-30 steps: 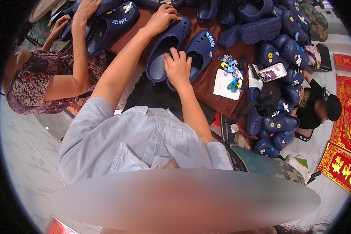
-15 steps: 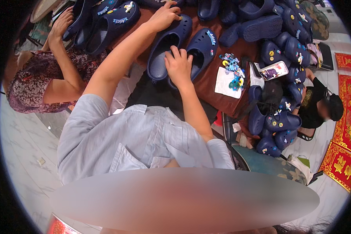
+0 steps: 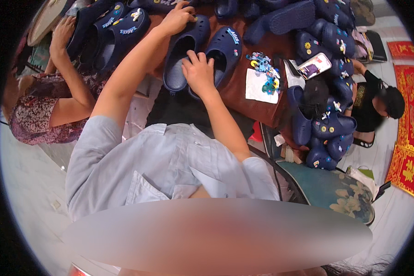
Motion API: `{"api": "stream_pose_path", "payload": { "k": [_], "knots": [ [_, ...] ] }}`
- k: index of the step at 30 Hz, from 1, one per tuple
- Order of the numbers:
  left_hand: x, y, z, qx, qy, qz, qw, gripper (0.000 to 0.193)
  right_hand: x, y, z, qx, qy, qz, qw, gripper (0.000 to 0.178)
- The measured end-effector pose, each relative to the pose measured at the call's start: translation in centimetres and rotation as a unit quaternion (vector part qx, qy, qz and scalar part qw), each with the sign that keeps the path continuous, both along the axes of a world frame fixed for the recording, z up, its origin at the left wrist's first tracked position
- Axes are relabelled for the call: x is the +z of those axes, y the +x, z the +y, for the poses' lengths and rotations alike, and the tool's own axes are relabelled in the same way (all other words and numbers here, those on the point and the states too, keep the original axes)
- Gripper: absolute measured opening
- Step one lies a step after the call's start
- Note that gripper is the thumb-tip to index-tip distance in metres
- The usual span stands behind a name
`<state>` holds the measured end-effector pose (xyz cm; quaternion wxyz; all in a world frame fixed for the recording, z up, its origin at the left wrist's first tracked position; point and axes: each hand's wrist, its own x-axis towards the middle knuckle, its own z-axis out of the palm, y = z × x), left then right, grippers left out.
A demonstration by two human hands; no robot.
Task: The person is stitching small decorative pieces onto blue shoes.
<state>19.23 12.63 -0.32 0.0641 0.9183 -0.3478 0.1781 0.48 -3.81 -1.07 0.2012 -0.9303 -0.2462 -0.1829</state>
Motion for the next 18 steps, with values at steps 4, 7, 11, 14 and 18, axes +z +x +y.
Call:
{"api": "stream_pose_path", "payload": {
  "k": [4,7,11,14,18],
  "knots": [
    [-0.8,-1.3,0.1,0.023,0.056,-0.025,0.998,0.05,-0.1,0.0,0.0,0.004,0.004,-0.009,1.0,0.02],
    [-0.8,-2.3,0.1,0.07,0.029,-0.009,0.997,0.049,0.3,-0.2,0.0,0.008,-0.006,-0.005,1.0,0.02],
    [0.1,-3.4,-0.5,0.082,-0.023,0.023,0.996,0.044,1.5,-1.4,-0.8,0.04,0.057,-0.029,0.997,0.023],
    [0.9,-4.9,-1.0,0.084,-0.109,0.001,0.99,0.039,2.1,-2.8,-2.4,0.029,0.118,-0.093,0.988,0.029],
    [2.8,-8.0,-2.0,0.023,-0.186,-0.033,0.982,0.036,1.5,-5.7,-6.8,-0.035,0.176,-0.145,0.973,0.028]
  ]
}}
